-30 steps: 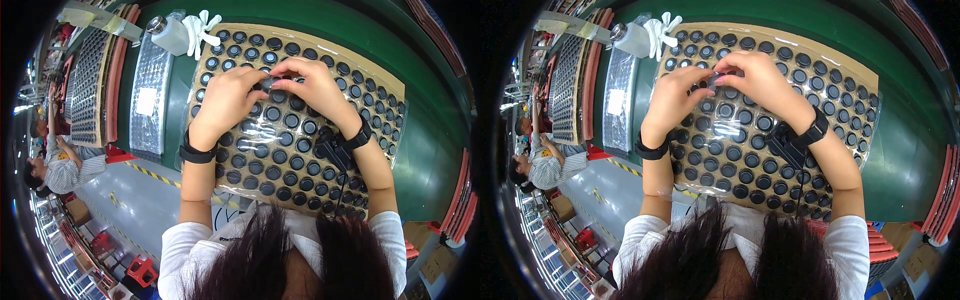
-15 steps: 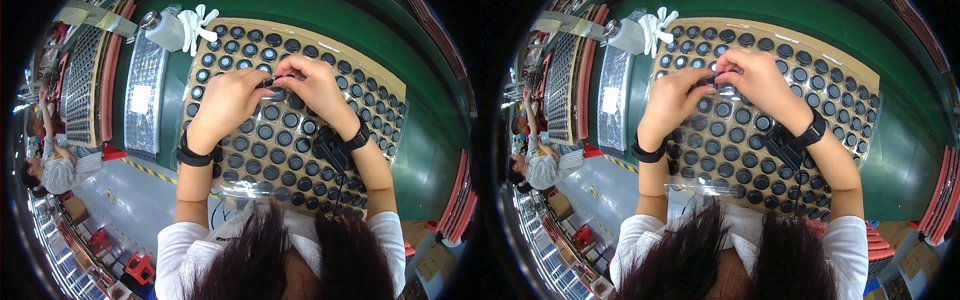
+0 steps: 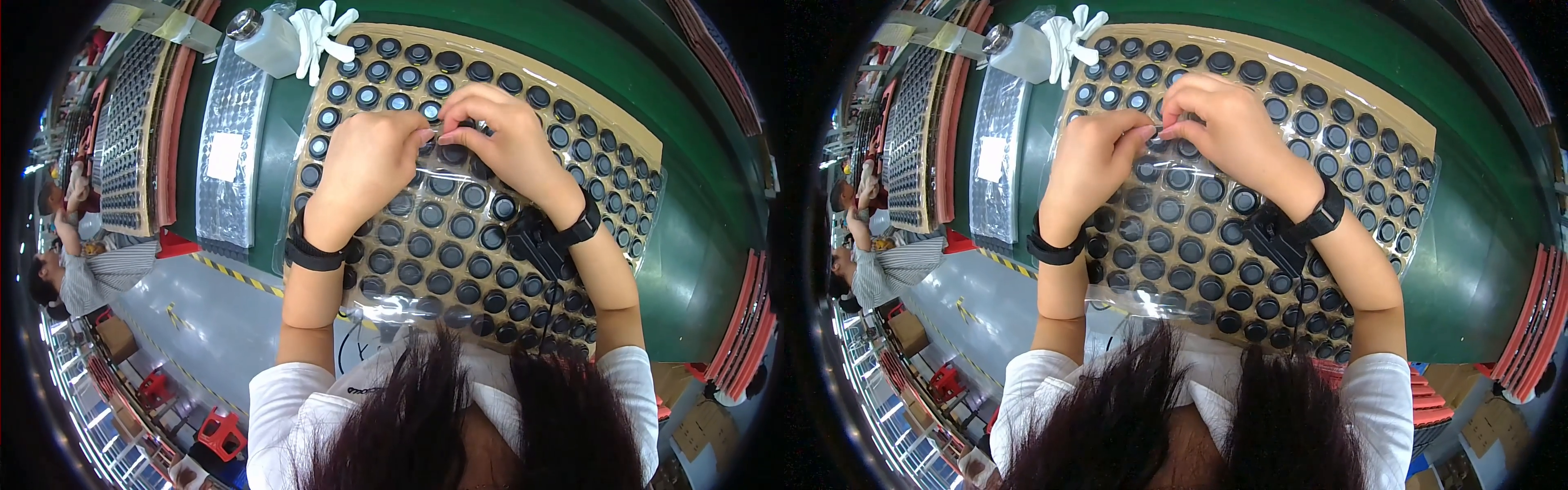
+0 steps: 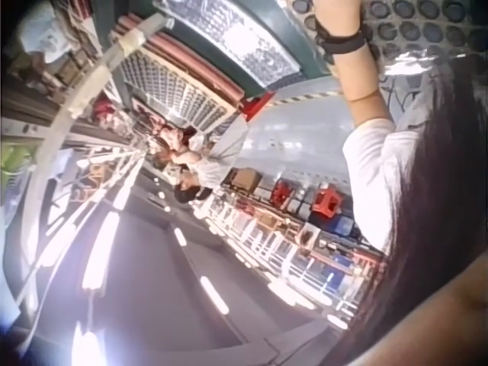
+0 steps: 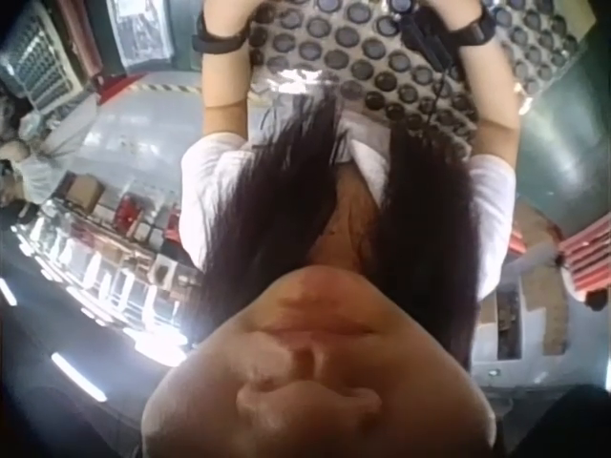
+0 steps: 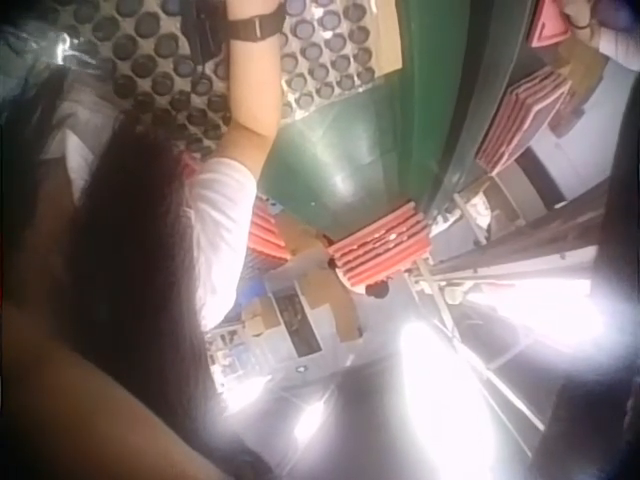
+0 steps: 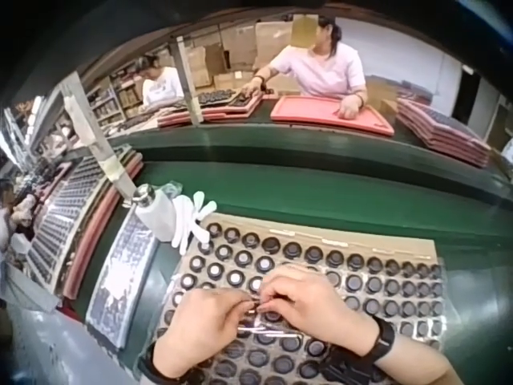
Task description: The person picks up a black component from a tray, peels a small circular sticker from a plastic sheet, and applies it to the component. After repeating this process for several components, the person sets the tray aside and picks up a new tray.
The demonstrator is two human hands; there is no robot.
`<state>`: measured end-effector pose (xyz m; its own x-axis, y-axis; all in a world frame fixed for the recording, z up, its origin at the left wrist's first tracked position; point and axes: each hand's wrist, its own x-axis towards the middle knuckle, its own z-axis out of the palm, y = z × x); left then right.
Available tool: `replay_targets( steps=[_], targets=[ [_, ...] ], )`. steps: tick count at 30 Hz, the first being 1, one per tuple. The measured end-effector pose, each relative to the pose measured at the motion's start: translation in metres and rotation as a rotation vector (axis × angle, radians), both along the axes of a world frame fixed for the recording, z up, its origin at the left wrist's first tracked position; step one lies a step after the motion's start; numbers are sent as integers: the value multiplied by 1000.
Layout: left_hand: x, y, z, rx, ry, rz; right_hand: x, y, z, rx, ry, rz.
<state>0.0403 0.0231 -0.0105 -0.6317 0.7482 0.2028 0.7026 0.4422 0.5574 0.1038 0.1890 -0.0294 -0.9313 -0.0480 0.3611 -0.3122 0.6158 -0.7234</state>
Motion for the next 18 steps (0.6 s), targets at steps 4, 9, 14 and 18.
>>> replay_targets(
  steps=[4, 9, 14, 18],
  targets=[
    [-3, -2, -2, -73, -50, 118, -9, 5, -1, -69, 55, 54],
    [-3, -7, 1, -130, -148, 74, -32, 13, -16, -298, -150, 13],
    [1, -10, 2, -234, -134, 35, -39, 10, -38, -152, -165, -7],
    [0, -13, 1, -234, -126, 37, -38, 11, -39, -258, -232, -25]
  ],
)
